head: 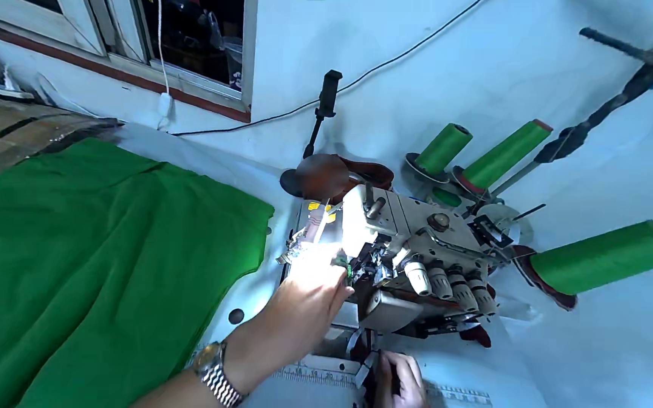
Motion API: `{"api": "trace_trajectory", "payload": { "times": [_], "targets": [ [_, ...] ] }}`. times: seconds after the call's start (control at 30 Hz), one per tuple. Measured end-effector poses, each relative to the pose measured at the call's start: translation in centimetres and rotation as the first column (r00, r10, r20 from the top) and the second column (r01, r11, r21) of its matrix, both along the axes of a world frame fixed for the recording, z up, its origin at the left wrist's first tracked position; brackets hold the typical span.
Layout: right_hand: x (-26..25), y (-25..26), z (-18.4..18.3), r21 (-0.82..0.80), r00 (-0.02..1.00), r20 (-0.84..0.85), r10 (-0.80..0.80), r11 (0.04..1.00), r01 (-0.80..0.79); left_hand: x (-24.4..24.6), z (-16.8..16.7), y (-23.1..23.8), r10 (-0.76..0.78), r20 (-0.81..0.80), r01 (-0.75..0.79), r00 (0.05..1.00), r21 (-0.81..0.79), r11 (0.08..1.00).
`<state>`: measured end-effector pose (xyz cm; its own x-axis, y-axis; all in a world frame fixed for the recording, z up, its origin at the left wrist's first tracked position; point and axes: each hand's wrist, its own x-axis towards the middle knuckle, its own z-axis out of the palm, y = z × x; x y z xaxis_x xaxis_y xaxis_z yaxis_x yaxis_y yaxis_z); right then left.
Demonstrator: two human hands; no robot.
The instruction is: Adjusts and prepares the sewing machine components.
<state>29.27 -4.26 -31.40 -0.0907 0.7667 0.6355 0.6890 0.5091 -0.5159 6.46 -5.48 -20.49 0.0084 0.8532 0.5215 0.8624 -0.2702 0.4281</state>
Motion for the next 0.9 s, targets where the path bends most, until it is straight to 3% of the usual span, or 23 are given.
{"api": "trace_trajectory", "payload": {
  "times": [0.1, 0.33, 0.63, 0.9],
  "targets": [
    [0.0, 0.3, -0.3, 0.028, 1.0, -0.018, 0.002, 1.0, -0.001, -1.2, 0.3, 0.6, -0.117, 0.067, 0.122, 0.991, -0.086, 0.989],
    [-0.1, 0.2, -0.2, 0.032, 1.0, 0.007, -0.019, 0.999, 0.019, -2.5, -0.6, -0.9, -0.169, -0.105, 0.162, 0.98, -0.072, 0.984],
    [0.0, 0.2, -0.1, 0.007, 1.0, 0.025, -0.006, 1.0, 0.006, -2.3, -2.7, -3.5, -0.314, -0.002, 0.31, 0.949, 0.168, 0.936],
    [0.0, 0.2, -0.1, 0.001, 0.999, 0.027, -0.022, 1.0, 0.022, -2.2, -3.2, -3.7, -0.454, 0.049, 0.438, 0.89, 0.19, 0.879]
  ]
}}
